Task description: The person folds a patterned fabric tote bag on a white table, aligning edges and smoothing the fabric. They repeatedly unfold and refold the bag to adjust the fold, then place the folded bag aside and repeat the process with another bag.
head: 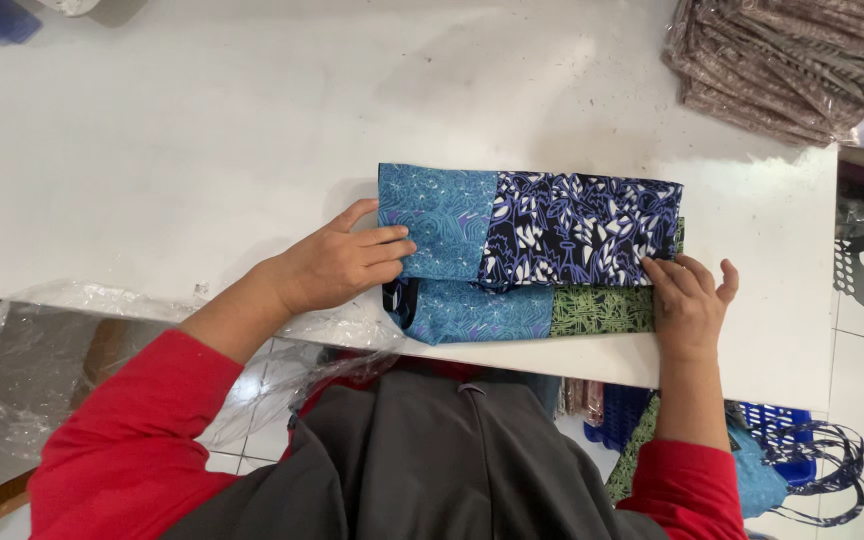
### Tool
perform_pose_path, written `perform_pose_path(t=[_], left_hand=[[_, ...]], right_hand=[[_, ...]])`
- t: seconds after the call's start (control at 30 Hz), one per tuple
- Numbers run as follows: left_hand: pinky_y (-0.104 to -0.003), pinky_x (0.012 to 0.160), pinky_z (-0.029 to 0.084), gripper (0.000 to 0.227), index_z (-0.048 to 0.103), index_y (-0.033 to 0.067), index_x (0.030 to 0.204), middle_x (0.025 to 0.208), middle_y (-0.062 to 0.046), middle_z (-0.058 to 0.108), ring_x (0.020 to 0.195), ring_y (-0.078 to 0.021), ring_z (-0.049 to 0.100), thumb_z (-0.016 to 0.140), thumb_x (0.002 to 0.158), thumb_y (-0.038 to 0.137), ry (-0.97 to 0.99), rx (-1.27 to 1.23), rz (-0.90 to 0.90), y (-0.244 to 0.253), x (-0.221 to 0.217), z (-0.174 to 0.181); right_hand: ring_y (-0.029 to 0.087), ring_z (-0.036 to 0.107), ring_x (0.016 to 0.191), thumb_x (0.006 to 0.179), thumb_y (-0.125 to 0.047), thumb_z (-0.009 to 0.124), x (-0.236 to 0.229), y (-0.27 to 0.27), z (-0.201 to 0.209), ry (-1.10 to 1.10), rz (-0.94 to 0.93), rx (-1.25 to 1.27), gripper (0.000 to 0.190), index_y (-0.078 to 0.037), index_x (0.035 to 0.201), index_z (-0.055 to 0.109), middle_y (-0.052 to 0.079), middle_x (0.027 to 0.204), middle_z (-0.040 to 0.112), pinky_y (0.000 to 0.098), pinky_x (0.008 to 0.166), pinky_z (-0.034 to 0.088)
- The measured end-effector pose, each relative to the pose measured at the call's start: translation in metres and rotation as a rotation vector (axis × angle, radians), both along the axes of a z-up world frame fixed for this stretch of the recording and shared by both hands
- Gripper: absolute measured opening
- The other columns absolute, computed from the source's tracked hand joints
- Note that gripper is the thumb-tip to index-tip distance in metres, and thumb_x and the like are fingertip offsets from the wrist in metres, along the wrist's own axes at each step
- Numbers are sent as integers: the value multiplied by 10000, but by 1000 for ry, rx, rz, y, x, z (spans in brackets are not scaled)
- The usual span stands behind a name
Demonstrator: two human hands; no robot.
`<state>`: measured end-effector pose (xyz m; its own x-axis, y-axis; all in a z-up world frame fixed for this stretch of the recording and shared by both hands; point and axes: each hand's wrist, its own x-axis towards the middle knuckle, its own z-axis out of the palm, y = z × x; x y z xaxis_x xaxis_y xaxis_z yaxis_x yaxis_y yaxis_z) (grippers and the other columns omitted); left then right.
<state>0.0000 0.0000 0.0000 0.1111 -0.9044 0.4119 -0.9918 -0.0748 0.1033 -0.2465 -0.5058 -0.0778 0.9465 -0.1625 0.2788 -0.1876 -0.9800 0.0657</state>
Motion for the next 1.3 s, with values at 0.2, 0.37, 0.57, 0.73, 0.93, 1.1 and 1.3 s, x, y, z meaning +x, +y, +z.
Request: perform_pose_path(t=[0.2, 0.37, 0.57, 0.73, 0.93, 1.1, 1.3], left_hand=[[-513, 1193, 356, 71, 672, 140, 915, 1263, -6, 726, 1239, -158, 646, 633, 923, 81, -80, -40, -15, 0, -8, 11], [-520, 1183, 358, 80, 688, 134, 962, 1269, -23, 720, 1243, -175, 638, 633, 921, 93, -80, -58, -22, -1, -10, 6], [-504, 1177, 375, 223, 719, 136, 1110, 1343, -34, 691, 1293, -187, 619, 624, 914, 90, -51, -66, -13, -5, -24, -7], [-498, 1177, 385, 262, 719, 129, 1180, 1365, -41, 677, 1286, -192, 626, 620, 943, 78, 54, -159, -19, -2, -25, -10], [-496, 1152, 394, 248, 724, 144, 1160, 1321, -37, 706, 1267, -194, 637, 648, 925, 118, 134, -156, -4, 1, -26, -16], [-487, 1167, 390, 276, 731, 159, 1214, 1302, -34, 728, 1246, -181, 647, 711, 940, 178, 193, -212, 24, 5, -26, -20], [-572, 1176, 311, 487, 652, 202, 1331, 1520, -74, 576, 1425, -266, 486, 785, 884, 341, 282, -72, 61, 18, -5, -11]], right_hand=[[219, 507, 1460, 821, 9, 729, 11, 35, 45, 159, -176, -277, 526, -271, 1266, 751, -13, 1479, 646, 610, 1253, 43], [423, 210, 1601, 1081, -211, 521, 30, 86, 30, -95, -36, 288, 501, -148, 1576, 477, 157, 1683, 376, 624, 1282, 34], [452, 107, 1593, 1090, -453, 367, 64, 102, 37, 5, 13, 380, 620, -129, 1619, 376, 205, 1719, 232, 644, 1240, -8], [429, 108, 1580, 999, -547, 528, 62, 169, 43, 29, 306, 246, 733, -158, 1604, 387, 191, 1692, 262, 636, 1250, -16], [410, 198, 1569, 882, -550, 667, 69, 251, 55, 211, 356, 172, 902, -14, 1554, 392, 217, 1646, 347, 652, 1234, 4], [468, 211, 1504, 779, -661, 697, 72, 303, 58, 126, 557, 386, 1112, 114, 1493, 340, 323, 1573, 319, 692, 1169, 10], [416, 262, 1499, 846, -503, 697, 65, 321, 39, 134, 492, 142, 764, -153, 1499, 513, 266, 1579, 368, 655, 1193, 28]])
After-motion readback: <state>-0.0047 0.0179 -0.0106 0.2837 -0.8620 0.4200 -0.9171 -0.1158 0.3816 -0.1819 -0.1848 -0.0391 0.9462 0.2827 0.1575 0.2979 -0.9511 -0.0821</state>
